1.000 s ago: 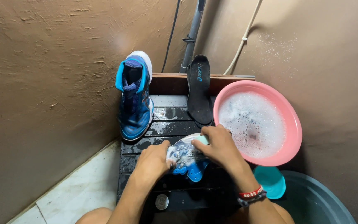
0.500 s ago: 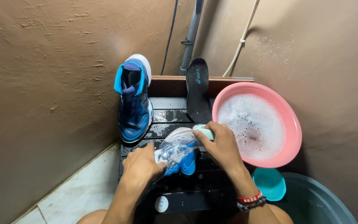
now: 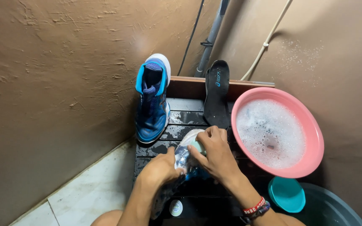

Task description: The person scrubs a blue and white sneaker with a light blue brush, repeatedly dipping the brush into a pink basin of soapy water. The person scrubs the shoe's upper, sides, and sole while holding it on a black slatted surface.

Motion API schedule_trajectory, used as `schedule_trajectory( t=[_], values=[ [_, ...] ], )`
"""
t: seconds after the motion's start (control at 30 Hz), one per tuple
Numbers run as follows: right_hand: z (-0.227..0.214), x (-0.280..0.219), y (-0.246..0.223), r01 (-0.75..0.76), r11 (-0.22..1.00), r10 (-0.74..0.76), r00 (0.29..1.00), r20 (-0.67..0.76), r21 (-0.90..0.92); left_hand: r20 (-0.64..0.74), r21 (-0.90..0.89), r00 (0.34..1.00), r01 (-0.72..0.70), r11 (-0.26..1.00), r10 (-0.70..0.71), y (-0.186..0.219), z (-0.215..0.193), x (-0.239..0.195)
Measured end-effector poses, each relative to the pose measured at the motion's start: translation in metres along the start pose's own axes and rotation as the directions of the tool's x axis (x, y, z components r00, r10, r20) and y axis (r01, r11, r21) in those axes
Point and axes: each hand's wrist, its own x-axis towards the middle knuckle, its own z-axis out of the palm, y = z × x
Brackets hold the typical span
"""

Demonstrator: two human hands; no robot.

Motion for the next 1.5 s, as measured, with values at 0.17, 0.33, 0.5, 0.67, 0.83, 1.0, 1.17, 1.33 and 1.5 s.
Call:
schedule_trajectory(
  t=[0.17,0.33,0.5,0.67,0.83,1.0,1.17,1.33,1.5],
  values=[
    [-0.001,0.013,0.006,0.132,0.983,-0.142,0.987,0.08,0.126,-0.077,0.017,0.996,-0.036,0.999,0.037,-0.005,0.009,0.007],
    [-0.003,0.032,0.015,0.199,0.941,-0.215,0.976,0.031,0.273,-0.123,-0.001,0.989,-0.083,0.997,0.082,-0.005,0.022,0.023],
    [0.0,0.037,0.04,0.037,0.997,-0.024,0.986,-0.165,0.073,-0.17,-0.067,0.985,-0.054,0.996,0.042,0.005,0.04,0.015],
    [0.0,0.033,0.001,0.262,0.94,-0.263,0.964,-0.026,0.22,-0.13,-0.088,0.992,-0.007,0.996,-0.004,0.007,0.034,0.016],
    [0.003,0.043,0.028,0.012,0.999,-0.009,0.995,-0.096,0.036,-0.166,-0.1,0.986,-0.031,0.995,0.014,0.008,0.04,0.011],
    [-0.002,0.029,-0.005,0.292,0.918,-0.314,0.949,0.04,0.269,-0.168,-0.034,0.985,0.033,0.999,-0.038,0.004,0.049,0.031],
    [-0.003,0.044,0.035,0.09,0.979,-0.096,0.995,0.025,0.183,-0.179,-0.107,0.984,-0.023,0.994,0.004,0.008,0.039,0.011],
    [-0.004,0.034,0.012,0.173,0.971,-0.175,0.984,0.0,0.165,-0.233,-0.081,0.971,-0.079,0.994,0.058,0.002,0.042,0.021],
    [-0.004,0.042,0.026,0.034,0.991,-0.039,0.999,0.037,0.132,-0.132,-0.182,0.985,0.086,0.979,-0.111,0.009,0.041,0.023]
  ],
)
